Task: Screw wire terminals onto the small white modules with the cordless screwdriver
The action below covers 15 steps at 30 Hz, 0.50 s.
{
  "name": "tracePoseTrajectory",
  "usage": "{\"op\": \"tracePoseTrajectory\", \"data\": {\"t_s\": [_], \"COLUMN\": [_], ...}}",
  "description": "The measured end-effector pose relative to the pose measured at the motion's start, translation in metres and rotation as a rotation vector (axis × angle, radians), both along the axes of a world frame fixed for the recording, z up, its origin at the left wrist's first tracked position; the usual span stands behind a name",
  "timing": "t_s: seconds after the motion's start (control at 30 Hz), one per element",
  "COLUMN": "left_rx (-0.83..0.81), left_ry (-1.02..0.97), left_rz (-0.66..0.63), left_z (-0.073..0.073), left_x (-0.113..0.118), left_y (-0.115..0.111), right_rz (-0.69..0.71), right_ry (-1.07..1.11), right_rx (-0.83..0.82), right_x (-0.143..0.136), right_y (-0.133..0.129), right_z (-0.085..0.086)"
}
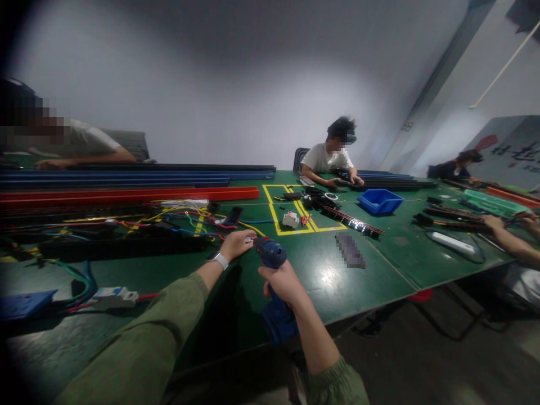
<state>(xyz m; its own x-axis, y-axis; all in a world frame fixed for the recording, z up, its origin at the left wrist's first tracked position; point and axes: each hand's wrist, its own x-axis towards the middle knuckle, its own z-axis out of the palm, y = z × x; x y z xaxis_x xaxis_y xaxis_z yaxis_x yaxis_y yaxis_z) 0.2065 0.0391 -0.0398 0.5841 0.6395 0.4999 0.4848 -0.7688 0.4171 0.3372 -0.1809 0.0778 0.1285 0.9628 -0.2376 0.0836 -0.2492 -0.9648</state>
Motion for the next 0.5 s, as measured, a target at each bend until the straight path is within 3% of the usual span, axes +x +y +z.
{"op": "tracePoseTrajectory", "data": {"t_s": [0.5], "left_rx": [-0.002], "left_ry": [-0.005], "left_rz": [0.002], "left_z": [-0.004], "left_x": [0.0], "left_y": [0.0035], "right_rz": [-0.008], "right_ry": [-0.004], "right_rx": [0.012], "right_x": [-0.0001], "right_y": [-0.0005], "right_z": [-0.0016]}}
